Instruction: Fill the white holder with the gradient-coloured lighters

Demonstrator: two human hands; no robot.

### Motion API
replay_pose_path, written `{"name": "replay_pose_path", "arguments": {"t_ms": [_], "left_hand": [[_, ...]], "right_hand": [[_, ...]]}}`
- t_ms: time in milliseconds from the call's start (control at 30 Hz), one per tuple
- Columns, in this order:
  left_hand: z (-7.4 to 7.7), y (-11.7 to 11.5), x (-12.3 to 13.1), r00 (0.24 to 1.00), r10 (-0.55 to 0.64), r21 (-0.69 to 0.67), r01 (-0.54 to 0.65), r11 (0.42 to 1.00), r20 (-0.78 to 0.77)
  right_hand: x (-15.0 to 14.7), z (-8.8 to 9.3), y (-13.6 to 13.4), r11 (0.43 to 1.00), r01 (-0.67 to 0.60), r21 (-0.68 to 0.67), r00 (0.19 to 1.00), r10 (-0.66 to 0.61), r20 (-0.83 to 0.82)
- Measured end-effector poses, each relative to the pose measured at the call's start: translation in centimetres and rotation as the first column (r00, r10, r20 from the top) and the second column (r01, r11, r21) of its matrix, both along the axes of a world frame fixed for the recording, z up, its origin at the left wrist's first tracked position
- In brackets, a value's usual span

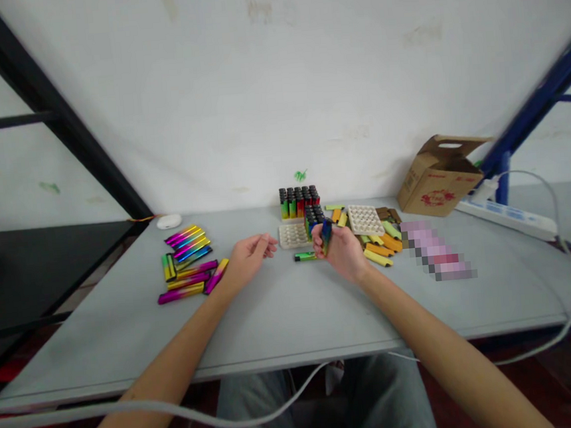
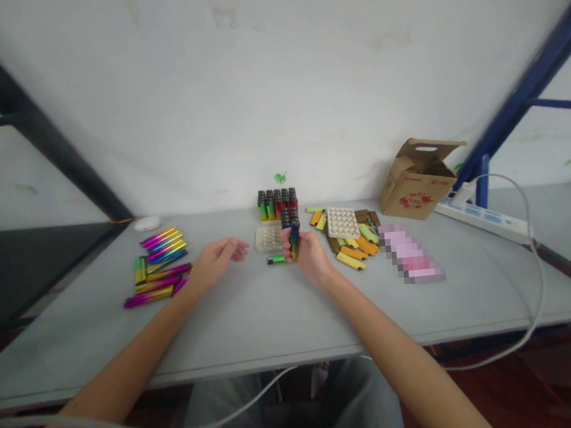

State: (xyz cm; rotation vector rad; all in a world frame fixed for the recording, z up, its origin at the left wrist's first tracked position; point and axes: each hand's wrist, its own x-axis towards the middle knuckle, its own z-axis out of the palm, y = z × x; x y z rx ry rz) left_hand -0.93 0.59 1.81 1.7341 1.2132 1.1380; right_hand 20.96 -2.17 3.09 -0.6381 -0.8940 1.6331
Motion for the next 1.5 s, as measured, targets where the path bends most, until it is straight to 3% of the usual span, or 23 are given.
{"name": "replay_pose_path", "arguments": {"t_ms": [100,233,367,467,633,833,1100,1233,1333,1400,1500], "left_hand": [[0.1,-0.1,0.1,1.000,-0.003,0.001,0.003,1.000,-0.008],[0.2,-0.2,0.4,0.999,-0.038,-0.031,0.038,0.999,0.003],[0.2,-0.8,1.1,0.995,-0.096,-0.050,0.095,0.994,-0.015],[0.0,-1.7,2.0,0.987,-0.137,-0.001,0.138,0.990,-0.087],[-0.5,-2.7,3.1,0.966,-0.186,0.065,0.200,0.978,-0.181],[-0.4,-2.6,2.8,0.962,-0.175,0.077,0.195,0.978,-0.211],[-0.2,-2.3,2.5,0.963,-0.141,0.099,0.168,0.981,-0.230],[-0.3,-2.2,2.4,0.977,-0.066,0.130,0.093,0.987,-0.203],[0.0,-2.0,2.1,0.983,0.006,0.285,0.047,0.957,-0.183],[0.2,-2.0,1.8,0.980,0.029,0.387,0.050,0.921,-0.197],[0.3,-2.0,1.7,0.978,0.012,0.424,0.080,0.902,-0.210]], "right_hand": [[-0.1,0.1,0.0,0.998,0.067,-0.005,0.997,-0.067,0.027],[-0.3,0.1,-0.1,0.987,0.129,0.091,0.984,-0.139,0.111],[-0.4,-0.3,-0.1,0.978,0.128,0.167,0.966,-0.161,0.201],[-0.7,-0.4,-0.2,0.977,0.107,0.184,0.974,-0.141,0.180],[-0.9,0.0,-0.5,0.988,0.083,0.129,0.990,-0.097,0.103],[-0.4,0.3,-0.3,1.000,0.021,0.004,0.999,-0.020,-0.041],[0.1,0.4,-0.1,0.998,-0.002,-0.058,0.999,0.000,-0.033],[-0.2,-0.2,0.0,0.994,0.058,0.091,0.986,-0.072,0.151],[-0.7,-1.0,0.0,0.969,0.053,0.243,0.947,-0.126,0.294],[-0.9,-1.4,-0.1,0.960,0.035,0.278,0.935,-0.130,0.330],[-1.1,-1.8,-0.3,0.959,0.001,0.282,0.933,-0.102,0.345]]}}
